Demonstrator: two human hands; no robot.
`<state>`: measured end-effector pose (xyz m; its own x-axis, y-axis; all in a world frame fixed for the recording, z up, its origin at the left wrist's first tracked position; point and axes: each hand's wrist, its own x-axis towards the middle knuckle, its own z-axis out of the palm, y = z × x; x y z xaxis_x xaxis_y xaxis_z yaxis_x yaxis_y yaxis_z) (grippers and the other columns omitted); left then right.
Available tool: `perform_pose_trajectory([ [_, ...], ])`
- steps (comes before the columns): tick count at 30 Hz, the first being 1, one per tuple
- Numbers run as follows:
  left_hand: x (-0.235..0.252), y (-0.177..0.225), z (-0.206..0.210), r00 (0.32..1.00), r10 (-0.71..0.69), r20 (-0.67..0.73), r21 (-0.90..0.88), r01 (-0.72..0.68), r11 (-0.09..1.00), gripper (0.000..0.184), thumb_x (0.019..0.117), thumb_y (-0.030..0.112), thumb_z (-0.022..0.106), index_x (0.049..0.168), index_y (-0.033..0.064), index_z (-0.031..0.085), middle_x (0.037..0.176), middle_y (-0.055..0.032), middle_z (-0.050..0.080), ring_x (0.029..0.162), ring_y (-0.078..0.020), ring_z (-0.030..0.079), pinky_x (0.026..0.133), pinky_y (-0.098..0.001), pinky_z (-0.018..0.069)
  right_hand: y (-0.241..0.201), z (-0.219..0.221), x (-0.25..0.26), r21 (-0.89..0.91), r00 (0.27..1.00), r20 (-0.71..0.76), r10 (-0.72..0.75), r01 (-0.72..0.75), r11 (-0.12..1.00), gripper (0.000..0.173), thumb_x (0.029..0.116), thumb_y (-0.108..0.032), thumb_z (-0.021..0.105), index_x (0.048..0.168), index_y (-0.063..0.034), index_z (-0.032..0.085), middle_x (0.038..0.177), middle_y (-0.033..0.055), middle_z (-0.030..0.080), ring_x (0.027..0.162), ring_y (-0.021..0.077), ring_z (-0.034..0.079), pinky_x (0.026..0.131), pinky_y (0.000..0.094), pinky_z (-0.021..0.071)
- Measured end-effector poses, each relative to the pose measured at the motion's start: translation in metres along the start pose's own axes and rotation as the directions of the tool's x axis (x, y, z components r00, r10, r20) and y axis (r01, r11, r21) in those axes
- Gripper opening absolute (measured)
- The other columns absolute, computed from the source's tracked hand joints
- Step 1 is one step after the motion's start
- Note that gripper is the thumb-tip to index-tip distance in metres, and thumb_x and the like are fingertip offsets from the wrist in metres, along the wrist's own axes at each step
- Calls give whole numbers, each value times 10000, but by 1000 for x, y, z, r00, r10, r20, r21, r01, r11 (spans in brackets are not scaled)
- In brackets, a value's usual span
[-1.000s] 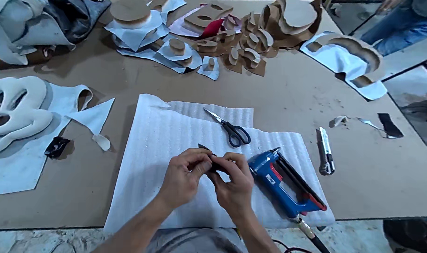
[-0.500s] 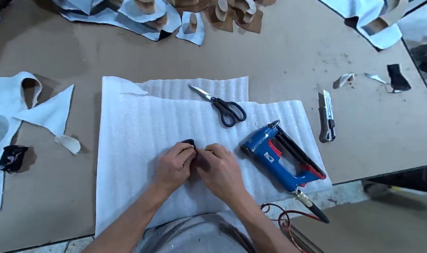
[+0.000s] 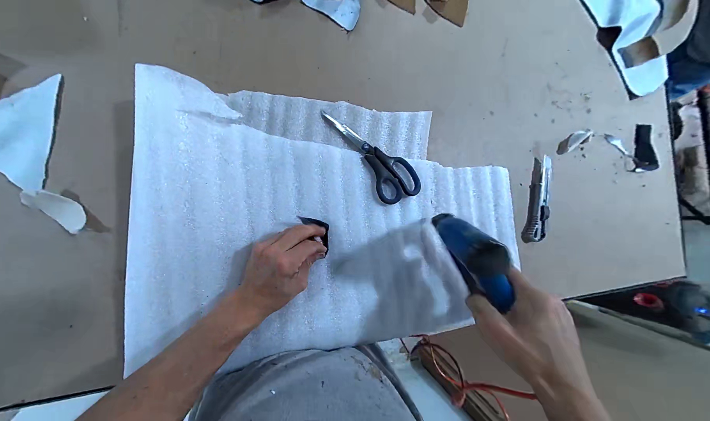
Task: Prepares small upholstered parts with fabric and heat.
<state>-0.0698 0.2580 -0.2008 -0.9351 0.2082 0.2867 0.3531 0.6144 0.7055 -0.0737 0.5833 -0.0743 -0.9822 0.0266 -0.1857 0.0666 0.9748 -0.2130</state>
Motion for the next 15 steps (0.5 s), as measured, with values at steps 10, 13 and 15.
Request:
perform_pose_trajectory([
  [10, 4, -6, -4, 998, 12, 61, -49, -9, 999, 250, 1026, 218, 569, 974, 117, 792, 1271, -34, 721, 1128, -145, 693, 953, -305, 567, -84, 15, -23, 208, 939, 119, -322, 294, 933, 351, 815, -428, 649, 1044, -194, 776, 790, -47, 743, 659, 48, 683, 533, 315, 544],
  [13, 3, -7, -3, 998, 9, 56, -31, -8, 999, 256, 1028, 220, 559, 983, 125, 792, 1272, -29, 720, 1128, -148, 693, 949, -306, 566, -83, 21, -22, 192, 944, 122, -308, 282, 940, 357, 803, -439, 652, 1032, -196, 778, 771, -57, 735, 645, 34, 673, 527, 299, 537],
  [15, 3, -7, -2, 999, 6, 52, -33, -4, 999, 248, 1025, 219, 564, 985, 128, 791, 1265, -30, 722, 1129, -146, 693, 948, -301, 567, -83, 23, -22, 201, 943, 129, -306, 277, 940, 361, 800, -432, 658, 1036, -188, 781, 780, -53, 739, 653, 31, 676, 536, 296, 543],
])
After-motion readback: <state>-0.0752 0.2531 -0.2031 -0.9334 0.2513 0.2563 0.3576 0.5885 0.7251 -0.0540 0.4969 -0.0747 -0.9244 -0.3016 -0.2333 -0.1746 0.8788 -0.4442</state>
